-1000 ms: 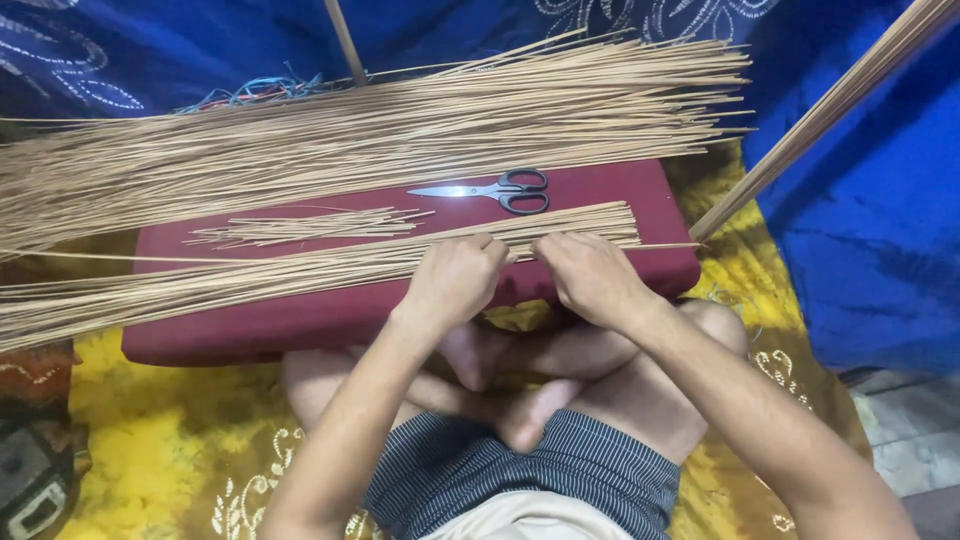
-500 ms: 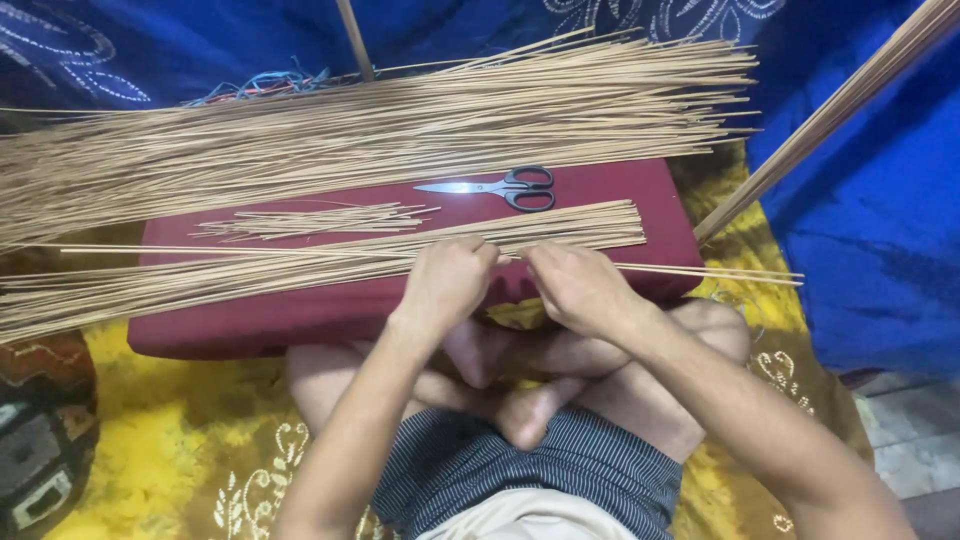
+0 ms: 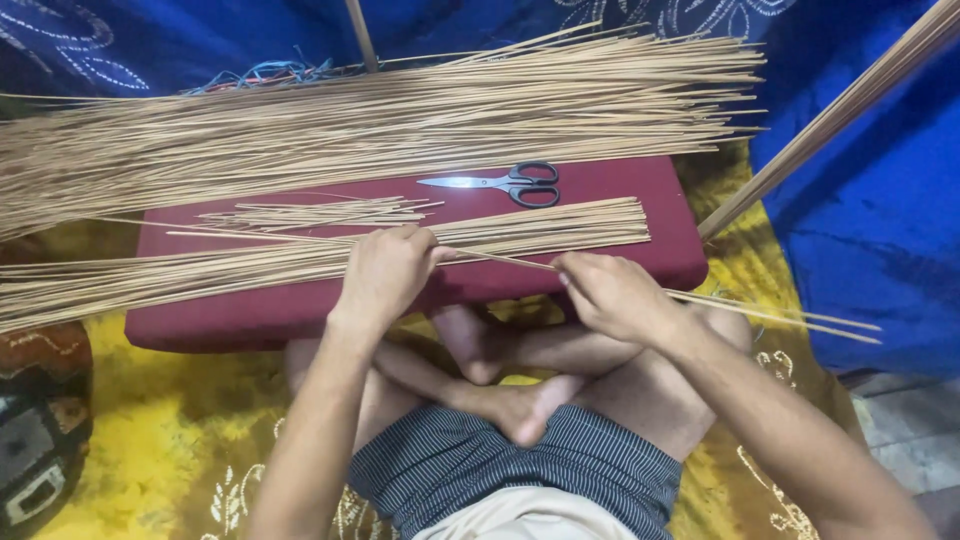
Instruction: Cutting long thin wooden sticks to size and organizing them into bundles on a cushion.
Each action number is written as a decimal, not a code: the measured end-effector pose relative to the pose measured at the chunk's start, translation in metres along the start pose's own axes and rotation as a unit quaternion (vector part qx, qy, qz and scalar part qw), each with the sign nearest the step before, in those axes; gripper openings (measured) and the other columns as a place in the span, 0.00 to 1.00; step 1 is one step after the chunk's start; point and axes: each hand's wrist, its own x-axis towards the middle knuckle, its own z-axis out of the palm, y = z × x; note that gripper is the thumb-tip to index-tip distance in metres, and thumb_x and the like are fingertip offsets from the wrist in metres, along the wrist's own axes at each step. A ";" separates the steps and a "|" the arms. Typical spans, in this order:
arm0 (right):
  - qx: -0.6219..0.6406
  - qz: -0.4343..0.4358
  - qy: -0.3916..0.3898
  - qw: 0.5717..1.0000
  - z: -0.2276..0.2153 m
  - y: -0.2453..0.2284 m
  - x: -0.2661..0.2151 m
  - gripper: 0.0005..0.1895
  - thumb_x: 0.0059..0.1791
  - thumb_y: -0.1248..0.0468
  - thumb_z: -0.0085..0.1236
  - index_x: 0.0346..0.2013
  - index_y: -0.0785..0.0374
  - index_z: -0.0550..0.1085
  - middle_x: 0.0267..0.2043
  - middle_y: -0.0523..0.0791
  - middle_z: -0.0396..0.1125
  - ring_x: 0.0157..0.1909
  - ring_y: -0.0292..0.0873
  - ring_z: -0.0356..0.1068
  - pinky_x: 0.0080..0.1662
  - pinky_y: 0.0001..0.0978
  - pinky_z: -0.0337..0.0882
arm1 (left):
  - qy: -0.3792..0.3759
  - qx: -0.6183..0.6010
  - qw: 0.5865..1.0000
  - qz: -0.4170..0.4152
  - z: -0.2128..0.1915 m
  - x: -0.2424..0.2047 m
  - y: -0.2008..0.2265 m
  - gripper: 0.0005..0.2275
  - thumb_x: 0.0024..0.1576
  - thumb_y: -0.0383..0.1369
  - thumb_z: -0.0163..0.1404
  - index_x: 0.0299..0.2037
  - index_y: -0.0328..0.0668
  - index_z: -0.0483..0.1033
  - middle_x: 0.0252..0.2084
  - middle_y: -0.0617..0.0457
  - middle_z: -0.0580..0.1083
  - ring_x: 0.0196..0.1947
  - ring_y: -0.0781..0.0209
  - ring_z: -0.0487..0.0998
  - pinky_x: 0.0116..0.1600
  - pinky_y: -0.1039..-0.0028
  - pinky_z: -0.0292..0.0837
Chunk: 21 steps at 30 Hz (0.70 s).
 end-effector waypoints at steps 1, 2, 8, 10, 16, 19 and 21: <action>0.000 0.000 0.002 1.000 0.003 -0.009 0.004 0.12 0.52 0.64 0.41 0.45 0.59 0.71 0.42 0.55 0.74 0.47 0.66 0.75 0.44 0.62 0.75 | 0.001 0.001 1.000 0.001 0.005 0.003 0.006 0.09 0.59 0.42 0.57 0.35 0.48 0.80 0.28 0.52 0.76 0.30 0.46 0.82 0.36 0.60 0.78; 0.025 -0.007 0.001 1.000 0.007 -0.019 0.008 0.13 0.52 0.65 0.40 0.47 0.59 0.71 0.44 0.55 0.74 0.47 0.66 0.75 0.44 0.62 0.76 | -0.001 -0.006 1.000 0.017 0.010 0.005 0.013 0.07 0.57 0.41 0.58 0.33 0.49 0.79 0.27 0.53 0.76 0.30 0.47 0.82 0.36 0.60 0.78; 0.056 -0.015 0.004 0.998 0.033 -0.029 0.025 0.16 0.50 0.69 0.40 0.50 0.59 0.71 0.46 0.52 0.74 0.48 0.64 0.76 0.46 0.59 0.76 | -0.003 -0.018 0.998 0.065 0.021 0.010 0.038 0.07 0.56 0.42 0.59 0.31 0.53 0.77 0.26 0.57 0.75 0.29 0.52 0.82 0.35 0.64 0.77; 0.065 -0.027 0.005 0.998 0.025 -0.031 0.021 0.18 0.50 0.71 0.39 0.52 0.60 0.71 0.45 0.52 0.74 0.49 0.64 0.76 0.47 0.59 0.76 | -0.001 -0.022 0.998 0.064 0.018 0.009 0.033 0.08 0.55 0.42 0.60 0.32 0.53 0.77 0.26 0.57 0.75 0.29 0.52 0.82 0.35 0.64 0.77; 0.092 0.032 -0.021 0.995 0.001 -0.010 -0.002 0.12 0.54 0.69 0.41 0.47 0.64 0.72 0.38 0.58 0.74 0.47 0.67 0.75 0.46 0.60 0.75 | -0.002 -0.022 0.999 0.042 -0.019 0.001 -0.016 0.08 0.57 0.40 0.60 0.35 0.49 0.79 0.27 0.53 0.75 0.31 0.48 0.82 0.38 0.60 0.76; 0.112 0.056 -0.039 0.991 -0.005 -0.008 -0.005 0.10 0.55 0.67 0.42 0.43 0.64 0.72 0.30 0.56 0.72 0.41 0.64 0.76 0.42 0.57 0.74 | -0.007 -0.044 0.999 0.027 -0.017 -0.001 -0.032 0.05 0.61 0.38 0.57 0.36 0.50 0.79 0.29 0.55 0.76 0.35 0.50 0.82 0.42 0.62 0.74; 0.132 0.025 -0.060 0.989 -0.008 -0.016 0.001 0.12 0.55 0.66 0.43 0.44 0.67 0.75 0.31 0.57 0.75 0.41 0.65 0.77 0.42 0.58 0.74 | -0.004 -0.075 0.996 0.044 -0.008 0.003 -0.032 0.06 0.60 0.38 0.58 0.34 0.49 0.79 0.28 0.55 0.76 0.34 0.52 0.82 0.42 0.65 0.71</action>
